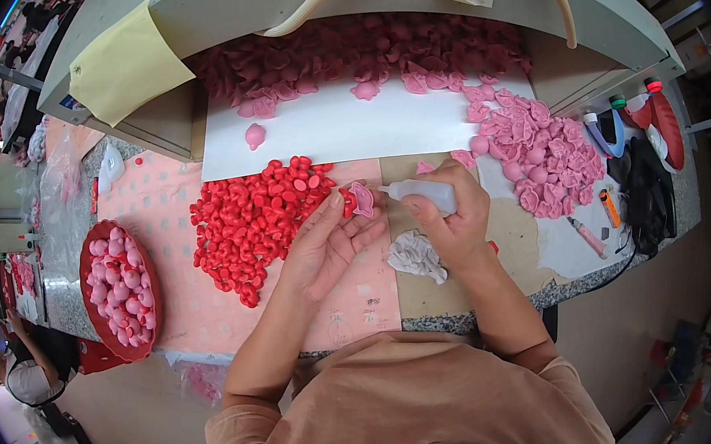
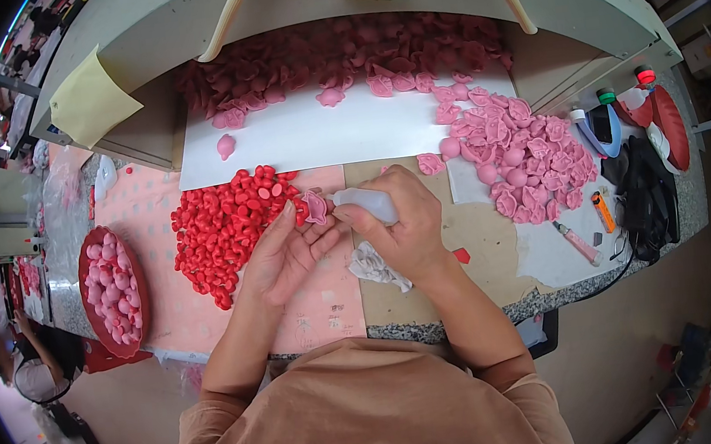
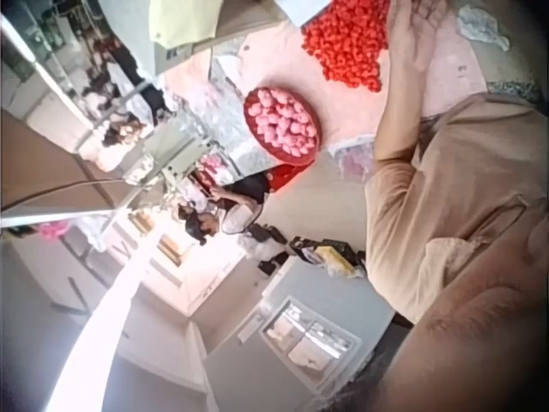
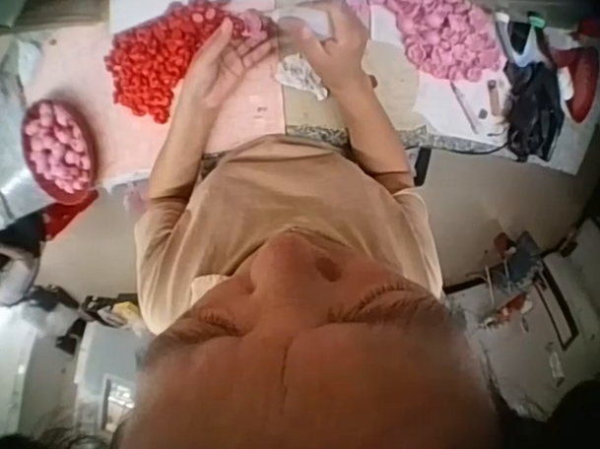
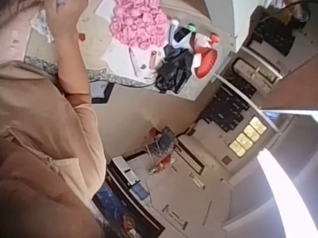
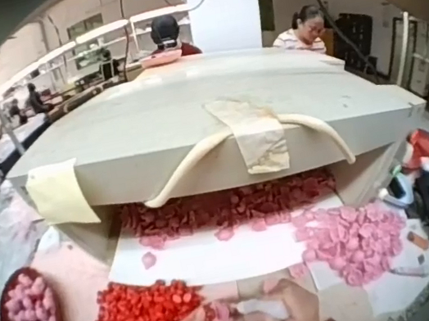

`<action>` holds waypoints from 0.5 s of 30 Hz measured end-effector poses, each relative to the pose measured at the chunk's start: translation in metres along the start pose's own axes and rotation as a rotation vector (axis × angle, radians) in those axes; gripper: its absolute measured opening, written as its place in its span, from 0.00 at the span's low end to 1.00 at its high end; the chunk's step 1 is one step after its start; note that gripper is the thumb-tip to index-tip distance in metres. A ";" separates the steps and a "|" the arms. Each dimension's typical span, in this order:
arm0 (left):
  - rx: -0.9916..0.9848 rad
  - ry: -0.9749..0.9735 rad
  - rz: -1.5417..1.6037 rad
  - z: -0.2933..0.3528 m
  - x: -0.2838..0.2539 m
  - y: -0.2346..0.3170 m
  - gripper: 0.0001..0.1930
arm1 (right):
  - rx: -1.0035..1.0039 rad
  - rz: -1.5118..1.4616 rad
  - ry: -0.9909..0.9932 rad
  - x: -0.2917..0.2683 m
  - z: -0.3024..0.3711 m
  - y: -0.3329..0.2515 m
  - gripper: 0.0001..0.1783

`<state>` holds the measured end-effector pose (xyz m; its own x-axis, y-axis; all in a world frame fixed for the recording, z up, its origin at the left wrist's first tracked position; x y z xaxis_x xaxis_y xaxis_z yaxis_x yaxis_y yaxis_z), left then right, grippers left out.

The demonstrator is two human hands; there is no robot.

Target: Assembling small plastic toy components by applying adhesive with a glue bottle.

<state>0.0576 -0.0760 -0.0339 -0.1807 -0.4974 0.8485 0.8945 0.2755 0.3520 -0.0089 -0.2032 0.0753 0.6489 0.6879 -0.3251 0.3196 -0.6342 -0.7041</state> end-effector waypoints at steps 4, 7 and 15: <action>0.012 -0.004 0.012 0.000 0.002 0.001 0.14 | -0.030 0.010 0.006 0.000 0.000 -0.002 0.14; 0.020 -0.007 0.023 0.000 0.001 0.002 0.14 | 0.001 0.017 -0.016 0.001 0.001 0.000 0.13; 0.047 0.012 0.017 0.000 0.003 0.007 0.18 | -0.034 0.044 -0.021 0.001 0.001 -0.001 0.13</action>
<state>0.0633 -0.0755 -0.0283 -0.1603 -0.5016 0.8502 0.8773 0.3223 0.3555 -0.0092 -0.2015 0.0756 0.6483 0.6663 -0.3684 0.3145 -0.6750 -0.6674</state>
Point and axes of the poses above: each hand's wrist, its own z-axis away from the middle knuckle, its own x-axis out of the palm, y = z × x, the point moved 9 cm from there along -z, towards the middle knuckle, and after that the axes turned 4 degrees about -x, right-handed, at the moved point
